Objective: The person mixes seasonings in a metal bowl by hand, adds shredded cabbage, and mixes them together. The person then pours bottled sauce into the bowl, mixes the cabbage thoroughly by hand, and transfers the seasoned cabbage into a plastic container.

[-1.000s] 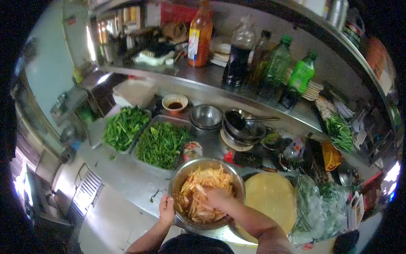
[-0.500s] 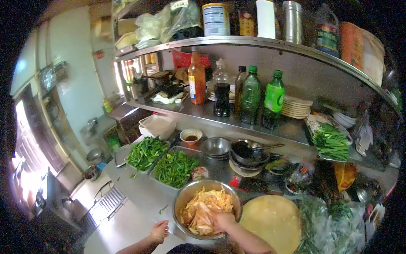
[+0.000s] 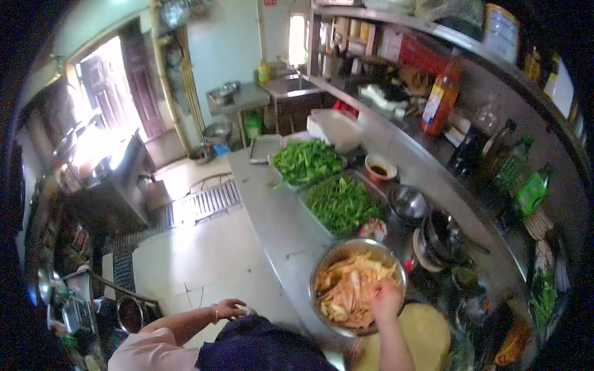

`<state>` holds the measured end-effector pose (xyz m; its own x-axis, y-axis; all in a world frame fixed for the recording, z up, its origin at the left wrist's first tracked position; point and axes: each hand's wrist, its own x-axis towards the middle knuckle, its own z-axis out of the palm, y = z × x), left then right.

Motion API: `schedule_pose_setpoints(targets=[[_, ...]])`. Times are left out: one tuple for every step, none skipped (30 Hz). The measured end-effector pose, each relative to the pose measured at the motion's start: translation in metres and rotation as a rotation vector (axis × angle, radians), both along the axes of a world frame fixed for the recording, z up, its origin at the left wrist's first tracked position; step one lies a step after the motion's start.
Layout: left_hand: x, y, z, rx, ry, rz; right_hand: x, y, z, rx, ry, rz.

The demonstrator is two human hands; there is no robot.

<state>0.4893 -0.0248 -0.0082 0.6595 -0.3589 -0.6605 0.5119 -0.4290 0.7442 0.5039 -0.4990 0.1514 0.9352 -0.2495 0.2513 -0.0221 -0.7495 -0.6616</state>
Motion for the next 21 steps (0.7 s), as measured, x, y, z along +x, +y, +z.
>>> schedule_pose_setpoints(targets=[[-0.007,0.024,-0.01,-0.039,-0.019,-0.077,0.003,-0.003,0.009,0.188,0.018,-0.081],[-0.019,0.051,-0.025,0.116,0.01,-0.122,0.01,-0.013,-0.003,-0.044,0.089,-0.058],[-0.033,0.078,-0.033,0.271,0.035,-0.172,0.014,-0.024,-0.025,-0.275,0.163,-0.04],[-0.038,0.1,-0.024,0.307,0.242,-0.075,0.009,-0.032,-0.035,-0.426,0.237,-0.037],[-0.053,0.131,-0.04,0.32,0.294,0.076,0.004,-0.04,-0.045,-0.579,0.306,-0.028],[-0.067,0.18,-0.071,0.251,0.299,0.183,0.0,-0.041,-0.048,-0.652,0.365,-0.027],[-0.088,0.235,-0.123,0.086,0.277,0.327,0.012,-0.036,-0.045,-0.725,0.411,-0.023],[-0.105,0.293,-0.165,-0.242,0.252,0.494,0.029,-0.024,-0.039,-0.456,0.159,-0.201],[-0.108,0.321,-0.159,-0.491,0.275,0.614,0.034,-0.012,-0.04,-0.247,0.092,-0.336],[-0.086,0.354,-0.171,-0.374,0.268,0.58,0.038,0.0,-0.042,-0.034,-0.013,-0.463],[-0.063,0.387,-0.18,-0.26,0.266,0.543,0.056,0.019,-0.026,0.074,0.004,-0.545],[-0.043,0.403,-0.197,-0.167,0.255,0.517,0.073,0.038,-0.011,0.182,0.013,-0.629],[-0.033,0.415,-0.205,-0.072,0.253,0.495,0.086,0.048,-0.016,0.242,0.014,-0.713],[-0.032,0.428,-0.208,0.027,0.255,0.47,0.095,0.06,-0.023,0.292,0.011,-0.791],[-0.032,0.444,-0.207,0.129,0.251,0.444,0.1,0.069,-0.03,0.348,-0.003,-0.865],[-0.013,0.44,-0.198,-0.45,0.498,0.837,0.102,0.074,-0.038,0.41,-0.035,-0.93],[0.045,0.405,-0.17,-0.14,0.377,0.834,0.102,0.078,-0.044,0.48,-0.086,-0.985],[0.095,0.385,-0.142,0.167,0.248,0.811,0.099,0.081,-0.047,0.552,-0.15,-1.03],[0.141,0.381,-0.145,0.204,0.168,0.705,0.095,0.083,-0.047,0.622,-0.227,-1.073],[0.188,0.379,-0.151,0.173,0.018,0.591,0.09,0.085,-0.045,0.694,-0.315,-1.102],[0.24,0.363,-0.141,0.245,-0.091,0.49,0.088,0.085,-0.043,0.759,-0.415,-1.127]])
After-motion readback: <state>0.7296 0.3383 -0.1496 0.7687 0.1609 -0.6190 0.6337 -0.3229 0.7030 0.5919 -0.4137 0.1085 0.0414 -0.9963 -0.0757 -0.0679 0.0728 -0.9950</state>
